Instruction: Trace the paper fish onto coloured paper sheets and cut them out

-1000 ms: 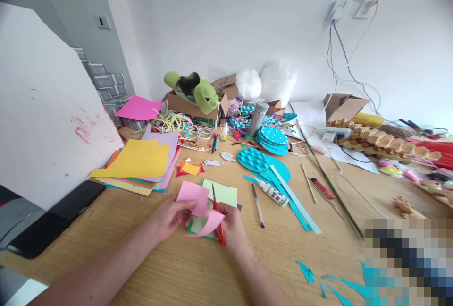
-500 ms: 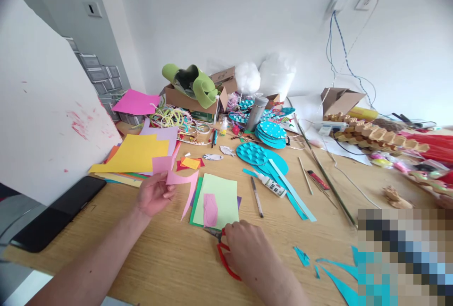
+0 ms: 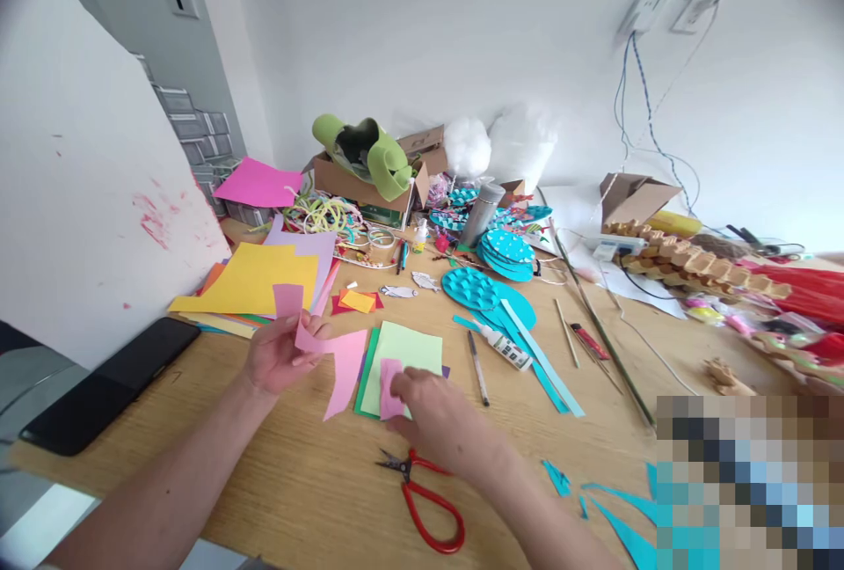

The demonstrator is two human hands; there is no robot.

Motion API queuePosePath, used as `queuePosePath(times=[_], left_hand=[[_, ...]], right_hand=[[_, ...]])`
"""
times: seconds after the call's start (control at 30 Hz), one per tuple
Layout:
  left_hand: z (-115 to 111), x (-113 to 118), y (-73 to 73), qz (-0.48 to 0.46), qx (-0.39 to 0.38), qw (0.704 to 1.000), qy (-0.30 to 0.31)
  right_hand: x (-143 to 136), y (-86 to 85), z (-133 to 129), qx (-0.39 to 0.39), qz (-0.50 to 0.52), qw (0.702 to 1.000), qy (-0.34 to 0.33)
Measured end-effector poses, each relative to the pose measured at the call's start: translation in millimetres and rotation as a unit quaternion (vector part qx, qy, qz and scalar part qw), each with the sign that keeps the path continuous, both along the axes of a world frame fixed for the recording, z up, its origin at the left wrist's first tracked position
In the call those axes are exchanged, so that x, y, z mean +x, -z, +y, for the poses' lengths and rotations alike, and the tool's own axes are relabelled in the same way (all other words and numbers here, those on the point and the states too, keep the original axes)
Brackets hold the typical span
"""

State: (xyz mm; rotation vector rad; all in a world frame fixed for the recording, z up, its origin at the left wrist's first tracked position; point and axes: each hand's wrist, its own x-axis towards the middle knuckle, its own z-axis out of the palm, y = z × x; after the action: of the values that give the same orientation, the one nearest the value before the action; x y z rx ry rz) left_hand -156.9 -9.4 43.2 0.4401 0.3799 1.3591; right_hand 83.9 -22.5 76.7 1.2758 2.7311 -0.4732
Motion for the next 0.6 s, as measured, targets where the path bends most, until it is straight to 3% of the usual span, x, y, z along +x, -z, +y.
queuePosePath(times=[0.17,0.37,0.6], left_hand=[[-4,-3,1.3,0.043,0.1,0.993,0.04],[-7,-2,6.2,0.089,0.242,0.953,0.159],[-13,-5,17.2,0.183,0.164,0.949,0.195]], right_hand=[[-16,14.6,45,-0.03,0.023,0.999,-0.001],[-29,18.8,59,-0.049,-0.05,0.998,-0.007],[-30,19.9,68,-0.062,-0.048,0.996,-0.033]])
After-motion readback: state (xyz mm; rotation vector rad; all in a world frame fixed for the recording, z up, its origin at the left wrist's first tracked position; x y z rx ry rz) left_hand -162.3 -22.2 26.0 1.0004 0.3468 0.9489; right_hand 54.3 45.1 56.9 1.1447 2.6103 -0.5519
